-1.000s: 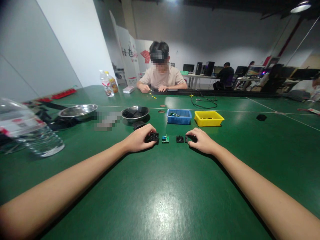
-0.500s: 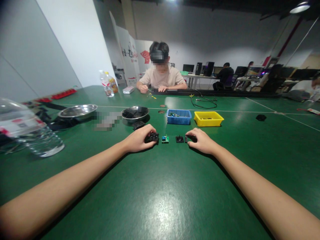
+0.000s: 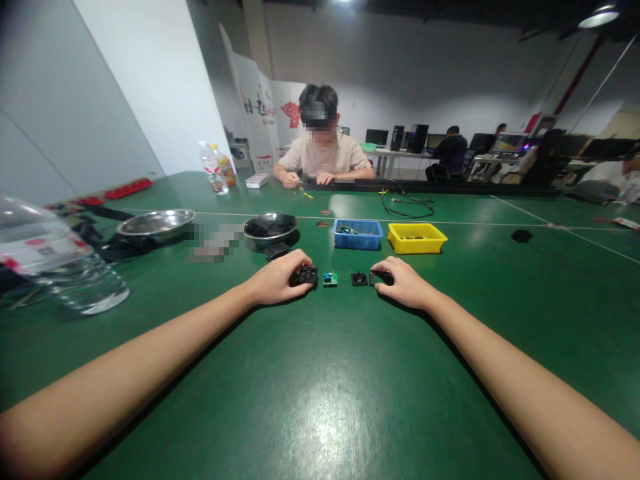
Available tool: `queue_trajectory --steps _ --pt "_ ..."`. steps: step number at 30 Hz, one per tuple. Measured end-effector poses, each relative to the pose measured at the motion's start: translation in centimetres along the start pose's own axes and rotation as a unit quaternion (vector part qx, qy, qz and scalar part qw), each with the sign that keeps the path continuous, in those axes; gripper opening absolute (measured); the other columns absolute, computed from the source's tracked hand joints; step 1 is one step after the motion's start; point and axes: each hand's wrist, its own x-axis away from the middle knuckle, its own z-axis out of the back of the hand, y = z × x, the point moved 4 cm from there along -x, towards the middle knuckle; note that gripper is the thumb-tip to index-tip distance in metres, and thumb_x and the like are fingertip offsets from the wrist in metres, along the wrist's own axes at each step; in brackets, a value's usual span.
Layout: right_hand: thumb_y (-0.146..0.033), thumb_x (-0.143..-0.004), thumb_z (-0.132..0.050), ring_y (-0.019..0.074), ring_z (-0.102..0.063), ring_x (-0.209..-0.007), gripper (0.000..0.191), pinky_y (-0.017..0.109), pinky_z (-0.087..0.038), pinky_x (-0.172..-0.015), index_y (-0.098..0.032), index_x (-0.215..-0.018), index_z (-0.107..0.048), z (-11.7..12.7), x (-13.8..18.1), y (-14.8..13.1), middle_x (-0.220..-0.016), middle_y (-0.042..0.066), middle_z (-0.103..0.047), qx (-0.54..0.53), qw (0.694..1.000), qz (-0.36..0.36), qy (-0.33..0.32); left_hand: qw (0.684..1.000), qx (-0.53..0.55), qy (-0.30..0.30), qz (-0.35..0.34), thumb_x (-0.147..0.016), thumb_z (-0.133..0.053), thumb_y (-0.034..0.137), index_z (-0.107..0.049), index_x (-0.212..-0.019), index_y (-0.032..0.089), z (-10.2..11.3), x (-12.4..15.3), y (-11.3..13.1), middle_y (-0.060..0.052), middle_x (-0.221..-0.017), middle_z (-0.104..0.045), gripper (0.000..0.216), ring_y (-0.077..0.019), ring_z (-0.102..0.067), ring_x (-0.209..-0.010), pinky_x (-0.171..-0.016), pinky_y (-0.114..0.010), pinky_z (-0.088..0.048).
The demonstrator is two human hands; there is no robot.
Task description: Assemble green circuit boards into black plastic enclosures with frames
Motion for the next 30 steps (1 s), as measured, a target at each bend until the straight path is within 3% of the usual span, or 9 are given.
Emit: queue_trajectory --steps 30 --pt "-0.029 -0.077 -0.064 0.0253 -0.063 -0.096 0.034 0.041 -0.049 -0.089 -0.018 -0.109 -0.068 -0.05 0.03 0.05 -0.102 0.010 -0.066 -0.003 1.000 -0.008 -0.003 1.000 -0.002 -0.003 -0.003 -0.081 -0.061 0.031 -0.052 -0.097 0.019 -0.08 -0.05 -0.04 -0.003 -0.091 -0.058 0.022 -0.0180 -0.057 -0.078 -0.070 -0.031 -0.048"
